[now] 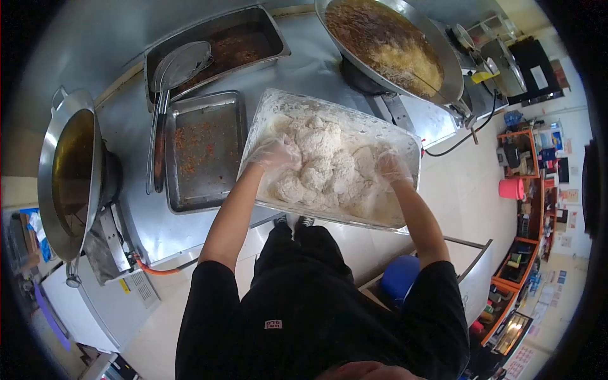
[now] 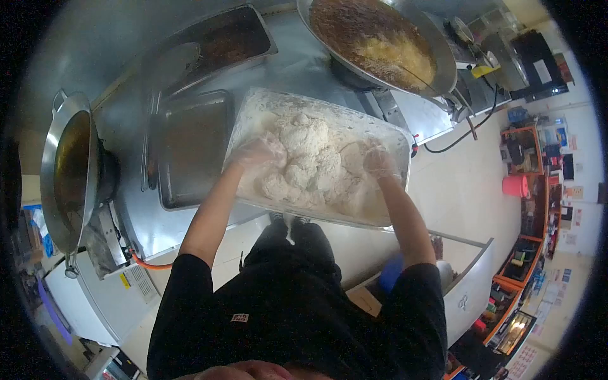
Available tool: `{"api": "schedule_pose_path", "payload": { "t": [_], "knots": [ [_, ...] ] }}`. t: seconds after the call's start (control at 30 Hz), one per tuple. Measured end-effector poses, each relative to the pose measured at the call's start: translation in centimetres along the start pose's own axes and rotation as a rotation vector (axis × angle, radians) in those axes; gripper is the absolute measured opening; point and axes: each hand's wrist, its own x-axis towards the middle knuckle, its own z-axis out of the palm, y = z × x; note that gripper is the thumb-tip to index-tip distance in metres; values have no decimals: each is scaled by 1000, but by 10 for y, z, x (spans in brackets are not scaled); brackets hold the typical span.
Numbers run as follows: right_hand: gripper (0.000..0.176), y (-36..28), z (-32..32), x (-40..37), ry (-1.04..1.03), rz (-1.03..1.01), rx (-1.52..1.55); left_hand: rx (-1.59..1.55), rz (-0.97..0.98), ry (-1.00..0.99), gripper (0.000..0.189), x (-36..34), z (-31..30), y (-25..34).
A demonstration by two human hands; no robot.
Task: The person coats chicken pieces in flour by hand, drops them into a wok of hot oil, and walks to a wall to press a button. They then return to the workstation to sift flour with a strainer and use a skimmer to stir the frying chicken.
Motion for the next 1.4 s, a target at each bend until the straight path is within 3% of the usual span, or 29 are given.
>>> {"api": "schedule_pose_path", "payload": {
  "t": [0.03,0.07,0.1,0.17,0.27,0.37,0.43,0.5,0.57,0.6,0.67,0.73,0.8,0.87,0.9,0.93,0.97,1.0,1.03,1.1,1.2,1.23,1.3,1.37,1.4],
  "knots": [
    [61,4,-4,-7,-28,-34,-72,-173,35,2,38,-1,2,1],
    [54,-7,-1,-1,67,-5,82,-350,68,4,37,-2,5,1],
    [48,-17,-1,3,167,8,237,-316,24,-7,39,-13,-19,-11],
    [39,5,15,-12,513,174,859,-404,7,-70,42,-17,-14,8],
    [35,18,-56,-44,492,373,1467,-766,-41,145,48,-18,2,26],
    [36,4,-29,-42,565,276,2028,-347,-124,138,38,-15,13,16],
    [38,-32,53,-10,441,49,2289,-217,-75,200,41,-26,20,9],
    [38,-50,67,-8,370,37,2065,-100,-120,127,51,-31,17,9],
    [35,-41,13,-34,391,172,1547,64,-306,-96,64,-31,-4,22],
    [34,-34,-14,-46,421,217,1378,45,-328,-54,59,-40,-15,32],
    [31,-21,-55,-67,583,242,1431,19,-371,21,51,-59,-30,50],
    [27,-8,-91,-76,664,150,1221,-374,-89,76,45,-58,-16,37],
    [27,-12,-129,-84,685,71,1185,-540,233,114,43,-49,3,34],
    [31,-32,-172,-82,668,-17,1321,-425,477,193,42,-40,23,50],
    [29,-44,-164,-71,750,-87,1123,-339,536,256,42,-40,29,56],
    [28,-54,-165,-63,844,-140,923,-196,475,350,41,-50,27,63],
    [30,-53,-165,-60,909,-211,956,-322,416,365,41,-59,23,69],
    [33,-50,-166,-63,702,-190,1206,-452,362,386,41,-69,19,77],
    [35,-44,-162,-69,478,-169,1440,-849,310,316,41,-78,12,90],
    [47,-45,-156,-71,244,-182,1610,-1147,274,174,45,-80,11,95],
    [65,-65,-132,-64,270,-242,1565,-780,435,164,52,-81,25,95],
    [64,-72,-126,-61,287,-227,1622,-591,544,260,53,-90,25,105],
    [63,-75,-121,-57,328,-212,1768,-536,559,304,54,-109,12,120],
    [59,-72,-115,-67,323,-158,1860,-814,373,180,56,-132,-4,125],
    [56,-70,-112,-73,303,-109,1858,-909,404,191,51,-118,5,105]
  ]
}}
